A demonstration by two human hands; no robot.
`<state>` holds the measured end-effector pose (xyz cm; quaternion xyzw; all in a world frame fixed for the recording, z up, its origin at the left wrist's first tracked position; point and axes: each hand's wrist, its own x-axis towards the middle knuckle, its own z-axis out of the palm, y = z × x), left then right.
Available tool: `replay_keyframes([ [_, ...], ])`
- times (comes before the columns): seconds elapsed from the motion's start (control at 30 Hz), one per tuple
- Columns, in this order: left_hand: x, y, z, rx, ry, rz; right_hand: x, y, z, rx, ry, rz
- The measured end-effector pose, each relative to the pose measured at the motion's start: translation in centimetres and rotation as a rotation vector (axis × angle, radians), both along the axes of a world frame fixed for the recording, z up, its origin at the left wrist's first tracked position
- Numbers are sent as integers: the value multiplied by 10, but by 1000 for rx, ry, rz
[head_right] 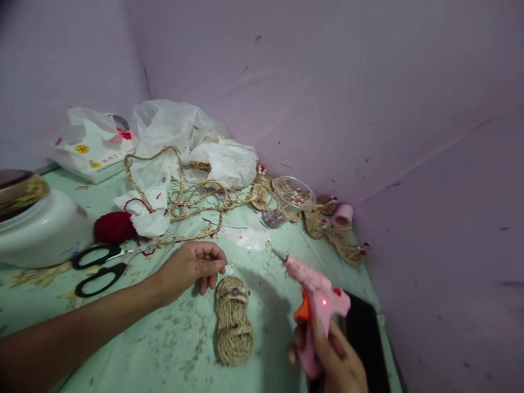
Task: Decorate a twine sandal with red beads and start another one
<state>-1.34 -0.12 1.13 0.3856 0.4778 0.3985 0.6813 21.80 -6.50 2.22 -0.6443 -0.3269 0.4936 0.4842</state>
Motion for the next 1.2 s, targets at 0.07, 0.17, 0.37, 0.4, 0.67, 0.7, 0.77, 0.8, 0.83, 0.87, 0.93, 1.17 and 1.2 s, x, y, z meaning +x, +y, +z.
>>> replay_keyframes([
  [0.07, 0, -2, 2, 33, 74, 26, 1, 20, -1, -43, 101, -113],
  [0.17, 0, -6, 2, 104, 172, 52, 2, 44, -8, -84, 75, -95],
  [0.37, 0, -15, 2, 263, 302, 66, 21, 35, -5, -80, -900, -37],
  [0.4, 0, -17, 3, 305, 333, 58, 20, 31, -3, 2, -957, -37],
  [0.67, 0, -23, 1, 630, 515, 12, -39, 31, -18, 370, -532, 399],
  [0.7, 1, -23, -1, 649, 516, 13, -43, 32, -21, 372, -507, 423],
  [0.77, 2, -24, -3, 674, 511, 10, -47, 32, -26, 381, -472, 459],
  [0.8, 3, -24, -4, 684, 508, 11, -47, 31, -27, 391, -460, 476],
  [0.83, 3, -24, -5, 690, 506, 8, -47, 30, -28, 398, -451, 487],
  [0.87, 3, -25, -5, 695, 506, 5, -46, 29, -28, 401, -445, 492],
  [0.93, 4, -25, -6, 697, 509, -6, -46, 28, -27, 406, -442, 493],
  [1.17, 8, -26, -3, 663, 531, 8, -47, 27, -26, 438, -465, 490],
  [1.2, 9, -26, -2, 648, 536, 12, -48, 27, -26, 438, -466, 489],
])
